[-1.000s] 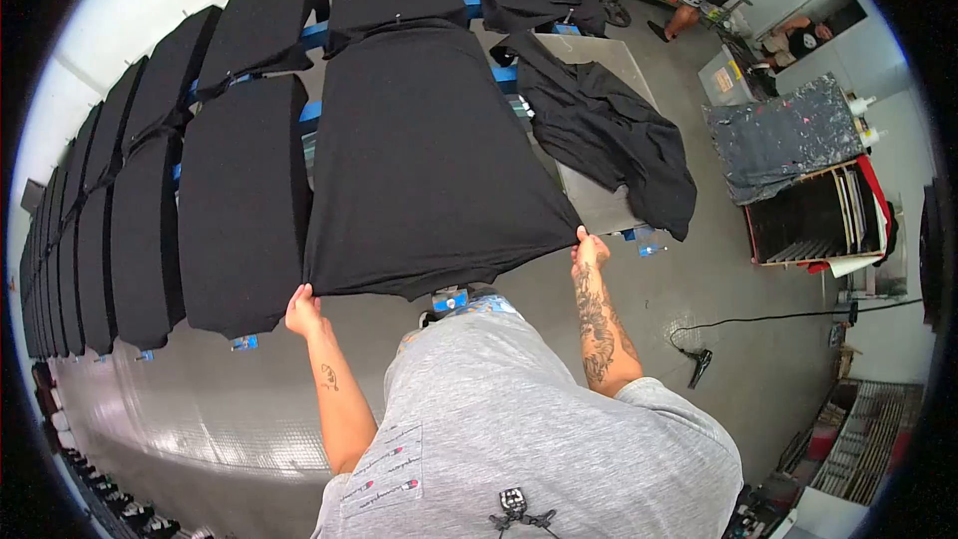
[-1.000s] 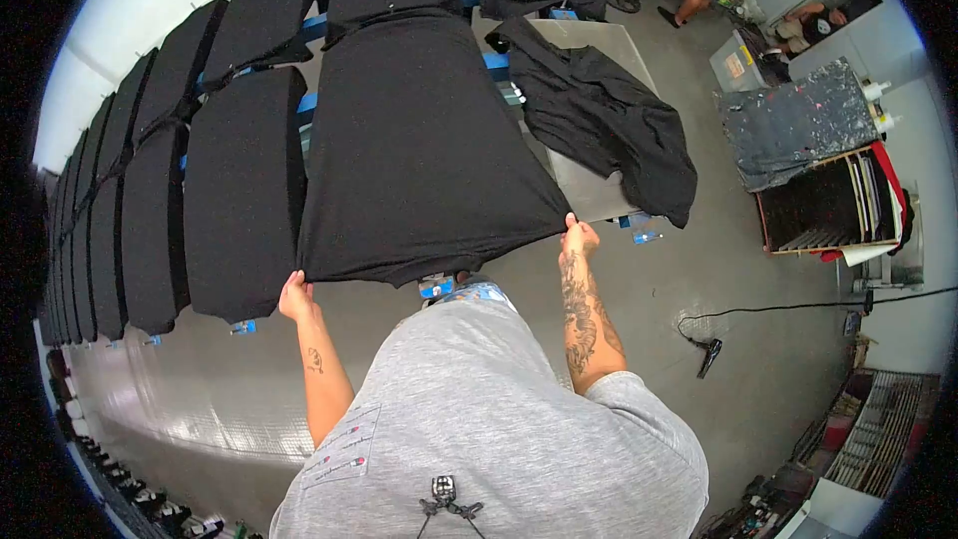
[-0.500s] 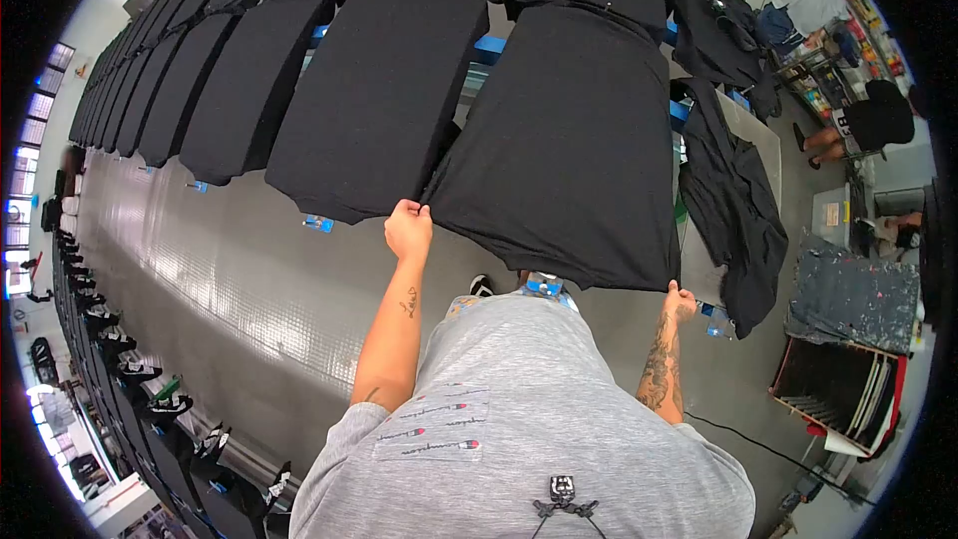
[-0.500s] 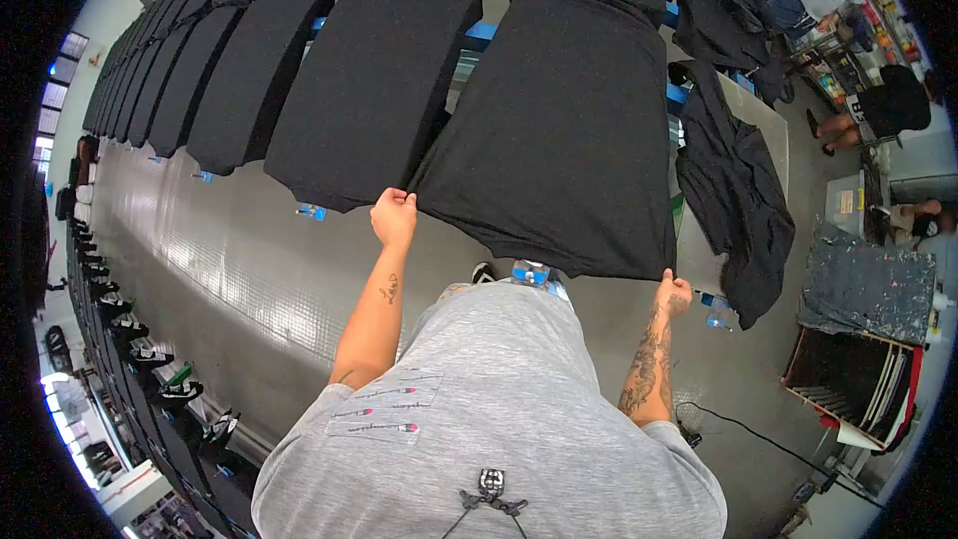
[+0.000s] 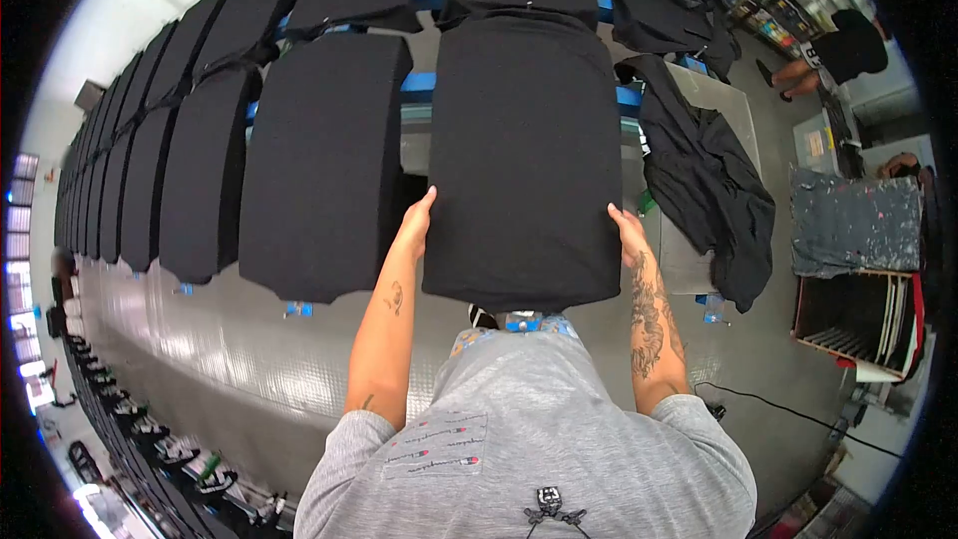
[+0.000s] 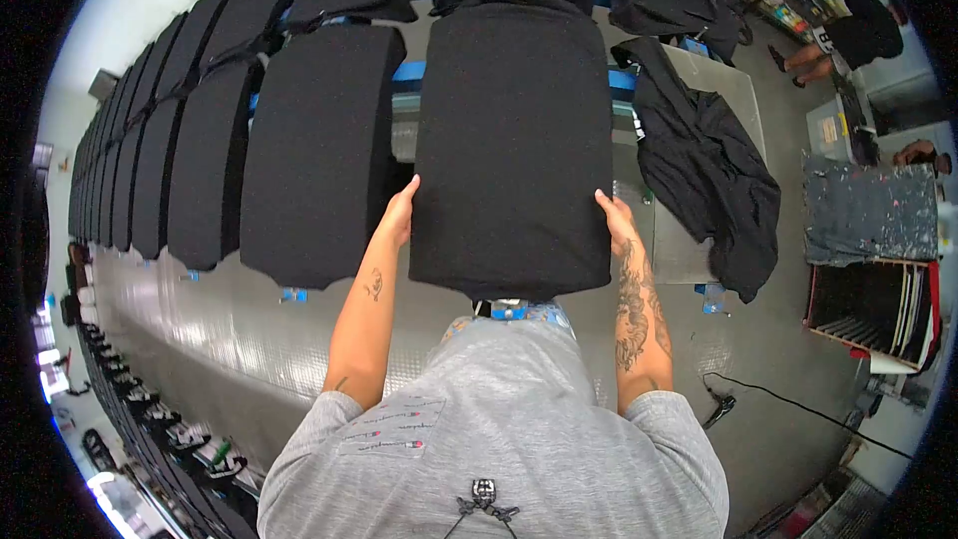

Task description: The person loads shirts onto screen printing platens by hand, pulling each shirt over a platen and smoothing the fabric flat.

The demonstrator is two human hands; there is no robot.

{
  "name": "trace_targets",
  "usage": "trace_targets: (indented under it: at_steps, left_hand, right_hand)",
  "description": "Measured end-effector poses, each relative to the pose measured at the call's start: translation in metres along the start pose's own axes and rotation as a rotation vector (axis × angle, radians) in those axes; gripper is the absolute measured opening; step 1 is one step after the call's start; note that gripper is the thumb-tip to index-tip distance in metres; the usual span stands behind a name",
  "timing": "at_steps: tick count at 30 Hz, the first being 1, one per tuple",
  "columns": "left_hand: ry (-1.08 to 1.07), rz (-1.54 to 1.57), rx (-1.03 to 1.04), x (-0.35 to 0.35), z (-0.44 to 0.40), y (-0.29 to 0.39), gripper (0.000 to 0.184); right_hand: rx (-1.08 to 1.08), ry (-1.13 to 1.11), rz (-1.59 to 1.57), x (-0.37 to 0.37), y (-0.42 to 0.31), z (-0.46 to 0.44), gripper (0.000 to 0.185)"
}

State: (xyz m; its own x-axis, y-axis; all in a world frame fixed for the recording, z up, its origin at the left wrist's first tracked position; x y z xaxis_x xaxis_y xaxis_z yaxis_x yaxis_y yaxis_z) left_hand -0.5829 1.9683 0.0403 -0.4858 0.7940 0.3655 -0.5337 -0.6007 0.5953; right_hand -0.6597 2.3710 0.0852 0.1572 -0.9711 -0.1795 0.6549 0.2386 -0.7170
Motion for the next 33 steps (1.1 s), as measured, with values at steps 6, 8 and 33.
trace_targets:
  at_steps: [6, 8, 33]
  left_hand:
    - [0.032, -0.018, 0.063, 0.023, -0.03, 0.038, 0.061]
    - [0.056, -0.046, 0.084, 0.038, -0.061, 0.068, 0.059]
    - [0.254, -0.427, 0.554, 0.09, -0.324, 0.294, 0.025]
  right_hand:
    - [0.03, -0.091, -0.129, -0.008, -0.003, -0.069, 0.068]
    - [-0.084, 0.029, -0.085, -0.018, -0.022, -0.134, 0.058]
    - [-0.565, 0.447, 0.447, -0.056, -0.253, -0.379, 0.039]
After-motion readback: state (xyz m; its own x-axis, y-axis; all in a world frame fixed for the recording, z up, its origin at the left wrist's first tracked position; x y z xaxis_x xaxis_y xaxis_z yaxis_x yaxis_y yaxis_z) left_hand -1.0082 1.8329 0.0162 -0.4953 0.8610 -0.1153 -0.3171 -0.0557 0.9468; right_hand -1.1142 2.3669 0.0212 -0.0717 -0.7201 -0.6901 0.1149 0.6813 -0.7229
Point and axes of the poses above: each hand's wrist, its own z-axis away from the middle knuckle, its own x-axis out of the palm, y = z × x, the point moved 7 cm from there along -z, towards the middle knuckle, and after that the axes turned 10 degrees about z, right-handed, at the moved point
